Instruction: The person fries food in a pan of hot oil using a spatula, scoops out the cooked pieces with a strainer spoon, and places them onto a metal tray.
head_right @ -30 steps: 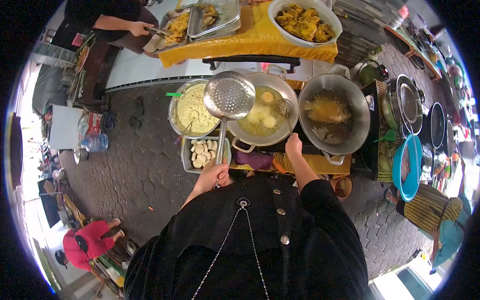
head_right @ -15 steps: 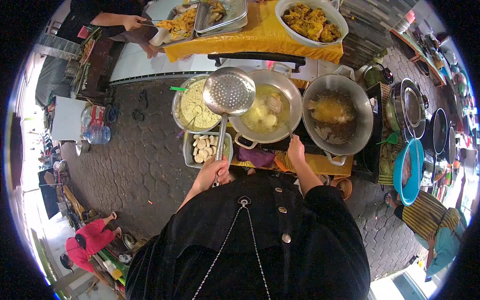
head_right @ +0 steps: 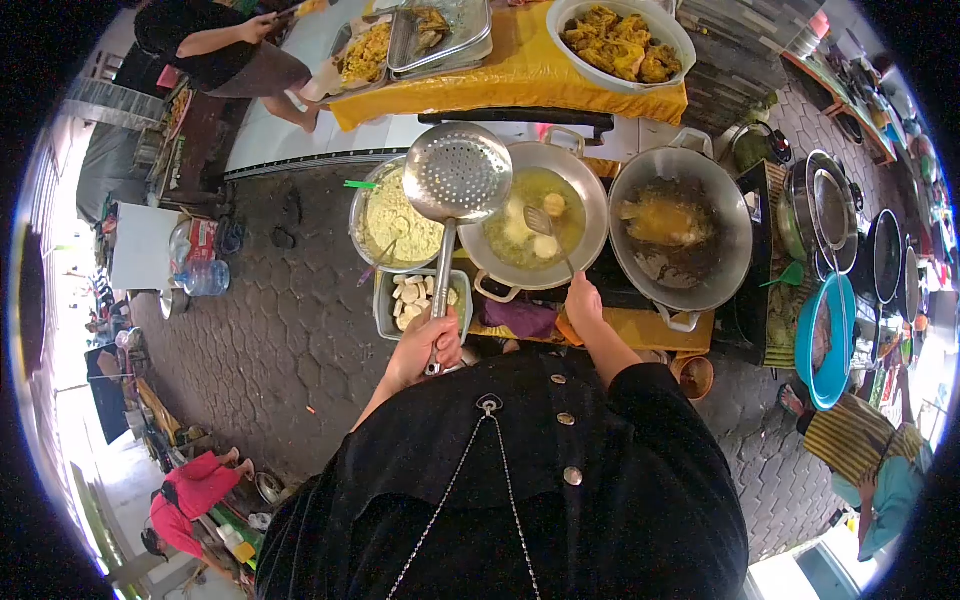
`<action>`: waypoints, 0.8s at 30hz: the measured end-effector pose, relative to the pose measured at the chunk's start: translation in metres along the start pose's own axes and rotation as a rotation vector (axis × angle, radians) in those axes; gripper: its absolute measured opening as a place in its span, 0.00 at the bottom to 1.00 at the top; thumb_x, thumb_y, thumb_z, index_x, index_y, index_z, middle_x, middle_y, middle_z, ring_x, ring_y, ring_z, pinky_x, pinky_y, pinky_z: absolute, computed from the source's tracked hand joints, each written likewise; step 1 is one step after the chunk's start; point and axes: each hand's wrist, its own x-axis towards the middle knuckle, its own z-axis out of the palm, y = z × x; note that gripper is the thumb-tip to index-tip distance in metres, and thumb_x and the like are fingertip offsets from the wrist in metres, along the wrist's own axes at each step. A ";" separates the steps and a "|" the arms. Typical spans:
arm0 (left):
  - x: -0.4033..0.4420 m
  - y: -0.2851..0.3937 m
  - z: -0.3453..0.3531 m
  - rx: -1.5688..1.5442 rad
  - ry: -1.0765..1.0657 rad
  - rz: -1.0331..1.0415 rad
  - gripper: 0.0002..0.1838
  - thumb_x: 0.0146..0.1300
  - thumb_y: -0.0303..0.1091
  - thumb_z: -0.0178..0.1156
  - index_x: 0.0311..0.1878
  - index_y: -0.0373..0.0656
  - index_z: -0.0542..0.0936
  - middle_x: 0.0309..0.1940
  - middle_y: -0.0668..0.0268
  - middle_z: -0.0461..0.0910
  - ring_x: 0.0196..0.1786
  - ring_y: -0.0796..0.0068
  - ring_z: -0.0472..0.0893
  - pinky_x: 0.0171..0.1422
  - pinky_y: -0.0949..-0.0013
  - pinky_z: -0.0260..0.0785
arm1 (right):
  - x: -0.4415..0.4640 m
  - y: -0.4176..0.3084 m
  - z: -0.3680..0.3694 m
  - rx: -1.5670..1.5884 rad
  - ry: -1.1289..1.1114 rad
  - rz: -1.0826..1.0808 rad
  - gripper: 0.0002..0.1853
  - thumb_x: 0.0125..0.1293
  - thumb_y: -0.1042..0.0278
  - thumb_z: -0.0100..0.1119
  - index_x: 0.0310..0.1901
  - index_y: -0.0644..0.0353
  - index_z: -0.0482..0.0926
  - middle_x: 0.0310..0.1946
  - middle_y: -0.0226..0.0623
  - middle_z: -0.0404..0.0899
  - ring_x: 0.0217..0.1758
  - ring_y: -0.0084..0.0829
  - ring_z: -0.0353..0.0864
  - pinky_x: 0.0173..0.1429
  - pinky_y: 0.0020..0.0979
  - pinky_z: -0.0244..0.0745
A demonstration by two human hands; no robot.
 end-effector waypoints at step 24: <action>0.001 0.006 -0.002 -0.039 0.011 -0.013 0.05 0.62 0.30 0.48 0.32 0.44 0.63 0.14 0.74 0.60 0.13 0.82 0.63 0.17 0.76 0.58 | 0.026 -0.031 0.027 0.613 0.056 0.204 0.13 0.66 0.67 0.39 0.48 0.64 0.68 0.40 0.45 0.76 0.40 0.44 0.78 0.38 0.36 0.73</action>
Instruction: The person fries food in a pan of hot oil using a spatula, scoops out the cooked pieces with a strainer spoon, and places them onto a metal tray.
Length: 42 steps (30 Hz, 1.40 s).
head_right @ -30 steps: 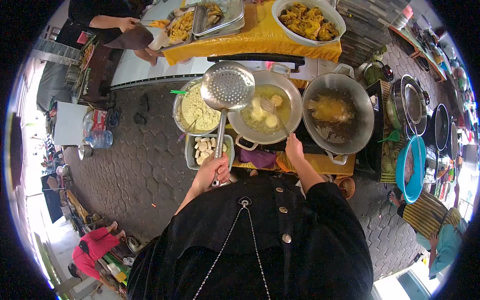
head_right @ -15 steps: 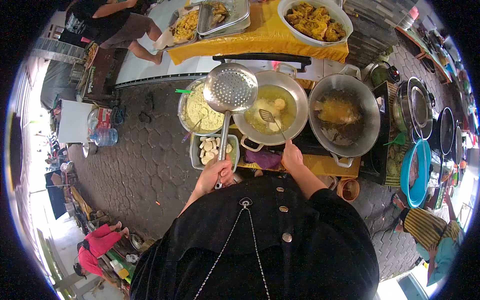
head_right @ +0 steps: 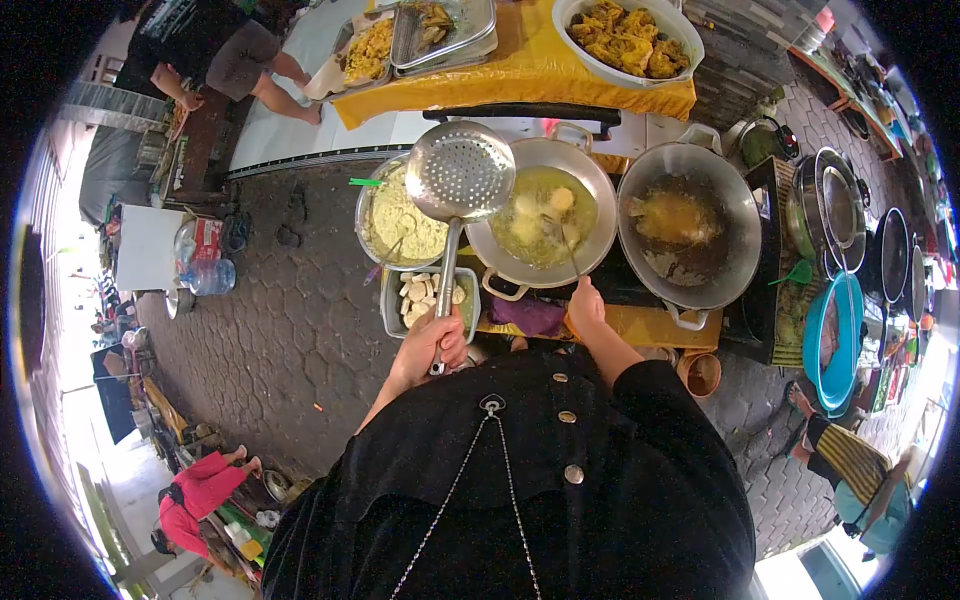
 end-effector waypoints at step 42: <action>-0.001 -0.002 -0.005 -0.038 -0.034 0.035 0.03 0.62 0.29 0.47 0.34 0.44 0.63 0.16 0.73 0.61 0.14 0.83 0.62 0.19 0.76 0.57 | -0.015 0.016 -0.101 1.978 0.051 0.560 0.24 0.67 0.75 0.32 0.65 0.51 0.55 0.24 0.33 0.62 0.13 0.26 0.49 0.16 0.30 0.46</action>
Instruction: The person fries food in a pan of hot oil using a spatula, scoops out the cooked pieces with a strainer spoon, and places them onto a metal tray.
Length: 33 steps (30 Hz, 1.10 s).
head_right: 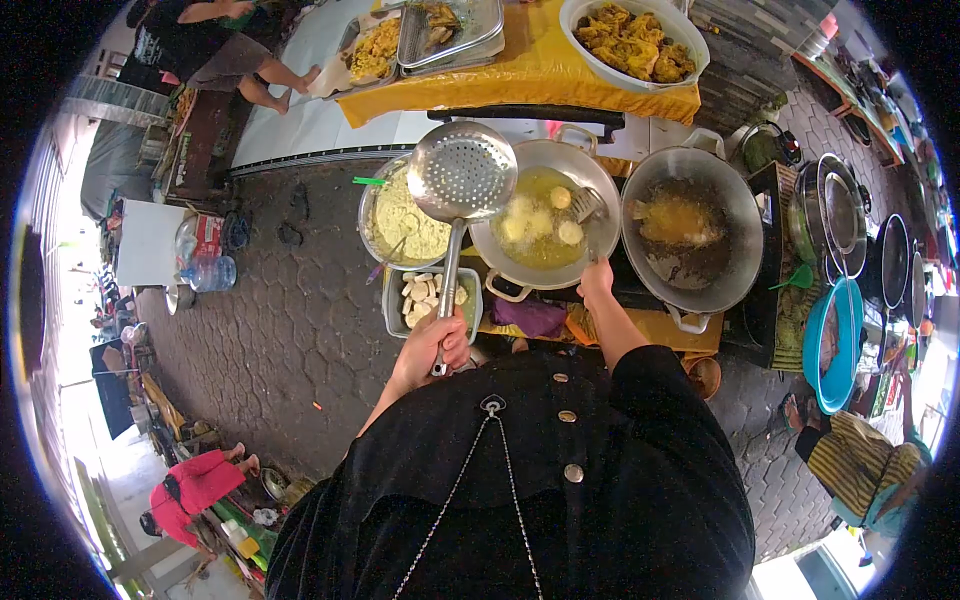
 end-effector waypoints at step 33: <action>0.001 0.008 0.005 0.103 0.076 0.015 0.03 0.62 0.28 0.48 0.37 0.42 0.65 0.14 0.72 0.61 0.12 0.81 0.62 0.17 0.75 0.57 | 0.010 0.026 0.015 -2.042 -0.008 -0.799 0.23 0.61 0.76 0.44 0.60 0.66 0.62 0.52 0.50 0.70 0.46 0.33 0.76 0.31 0.25 0.72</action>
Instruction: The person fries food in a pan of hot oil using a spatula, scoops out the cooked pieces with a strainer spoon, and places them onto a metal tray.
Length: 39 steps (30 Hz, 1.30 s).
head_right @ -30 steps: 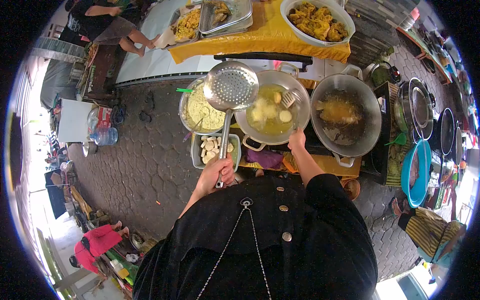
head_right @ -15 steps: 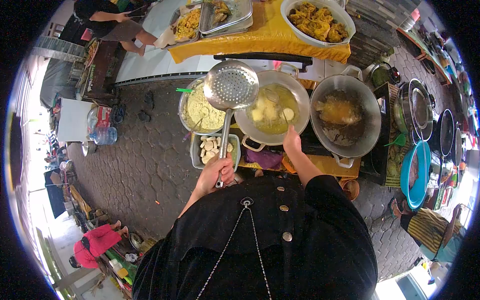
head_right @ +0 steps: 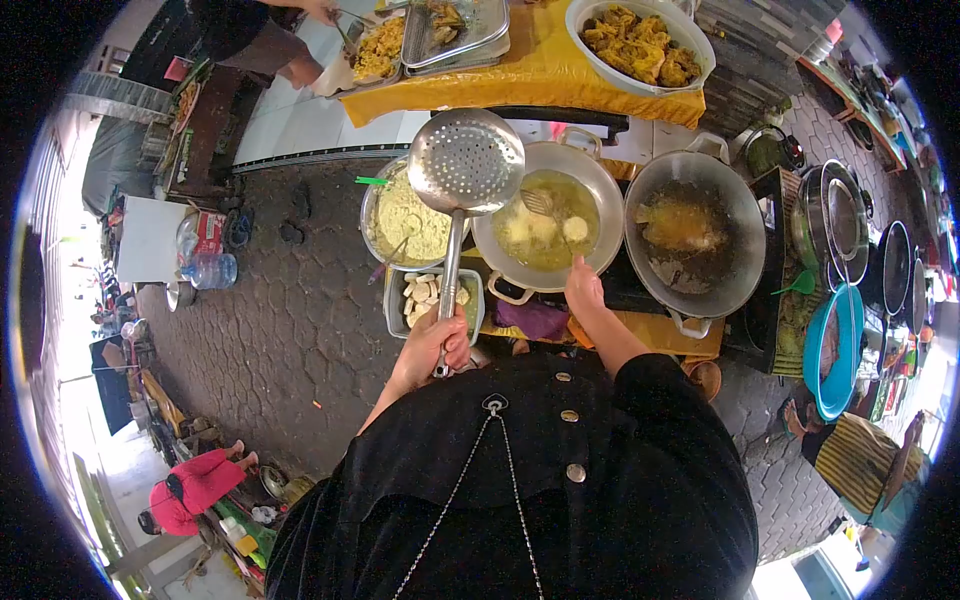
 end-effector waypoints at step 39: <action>-0.002 0.005 -0.022 -0.070 -0.010 -0.012 0.04 0.62 0.28 0.48 0.36 0.42 0.64 0.15 0.71 0.62 0.13 0.81 0.62 0.18 0.76 0.57 | 0.037 -0.004 -0.016 0.925 0.193 0.344 0.15 0.59 0.72 0.45 0.49 0.61 0.65 0.37 0.62 0.75 0.41 0.57 0.75 0.41 0.50 0.71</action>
